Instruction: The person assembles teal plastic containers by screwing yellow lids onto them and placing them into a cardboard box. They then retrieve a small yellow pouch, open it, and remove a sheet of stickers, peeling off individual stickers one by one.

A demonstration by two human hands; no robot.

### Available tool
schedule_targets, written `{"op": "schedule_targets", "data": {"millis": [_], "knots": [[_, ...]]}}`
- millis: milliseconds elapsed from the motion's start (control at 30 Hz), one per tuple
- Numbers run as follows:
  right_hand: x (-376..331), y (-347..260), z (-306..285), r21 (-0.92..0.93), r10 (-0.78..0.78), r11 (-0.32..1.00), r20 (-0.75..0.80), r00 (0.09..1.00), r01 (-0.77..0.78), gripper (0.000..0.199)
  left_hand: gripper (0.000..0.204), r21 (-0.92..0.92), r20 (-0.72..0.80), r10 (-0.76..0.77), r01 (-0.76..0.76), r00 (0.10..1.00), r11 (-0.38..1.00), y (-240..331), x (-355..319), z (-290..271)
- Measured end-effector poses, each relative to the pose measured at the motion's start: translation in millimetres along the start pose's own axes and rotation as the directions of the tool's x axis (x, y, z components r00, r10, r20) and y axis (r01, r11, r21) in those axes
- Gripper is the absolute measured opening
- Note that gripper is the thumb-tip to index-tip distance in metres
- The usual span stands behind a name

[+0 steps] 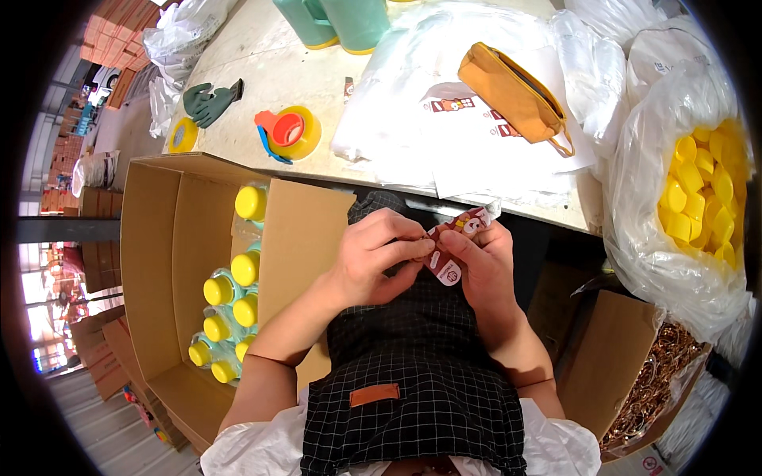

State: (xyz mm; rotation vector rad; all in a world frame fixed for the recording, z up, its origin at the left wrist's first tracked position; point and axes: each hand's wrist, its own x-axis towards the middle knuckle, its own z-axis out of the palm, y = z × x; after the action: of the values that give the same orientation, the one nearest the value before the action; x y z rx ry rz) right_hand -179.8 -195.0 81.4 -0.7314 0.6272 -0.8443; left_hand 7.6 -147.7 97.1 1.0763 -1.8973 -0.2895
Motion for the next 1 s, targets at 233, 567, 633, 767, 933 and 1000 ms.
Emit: {"op": "schedule_targets", "data": {"millis": [233,567,633,767,933,1000], "knots": [[4.7,0.7,-0.4,0.01,0.062,0.998,-0.007,0.998,-0.062,0.014,0.044,0.252,-0.055,0.084,-0.067,0.995,0.965,-3.8,-7.4,7.3],[5.9,-2.7,-3.5,0.028,0.118,0.993,-0.029,0.993,-0.117,0.013,0.032,0.361,-0.088,0.178,-0.135,0.98,0.923,-4.3,1.6,-0.1],[5.4,-3.8,-0.8,0.059,0.146,0.988,-0.004,0.989,-0.146,0.014,0.029,0.431,-0.059,0.27,-0.219,0.961,0.875,-9.2,-7.6,2.5],[9.0,1.9,-7.0,0.164,0.146,0.973,0.119,0.982,-0.164,0.016,0.025,0.296,-0.112,0.075,-0.039,0.991,0.955,-7.2,-8.4,3.4],[4.5,18.6,-8.5,0.033,-0.101,0.995,0.078,0.992,0.098,0.014,0.026,-0.313,-0.064,-0.48,0.439,0.875,0.842,-0.3,-15.9,19.5],[5.3,27.6,-12.8,-0.118,-0.248,0.961,0.042,0.968,0.252,0.012,0.025,-0.523,0.063,-0.618,0.554,0.783,0.648,1.6,-17.7,24.2]]}}
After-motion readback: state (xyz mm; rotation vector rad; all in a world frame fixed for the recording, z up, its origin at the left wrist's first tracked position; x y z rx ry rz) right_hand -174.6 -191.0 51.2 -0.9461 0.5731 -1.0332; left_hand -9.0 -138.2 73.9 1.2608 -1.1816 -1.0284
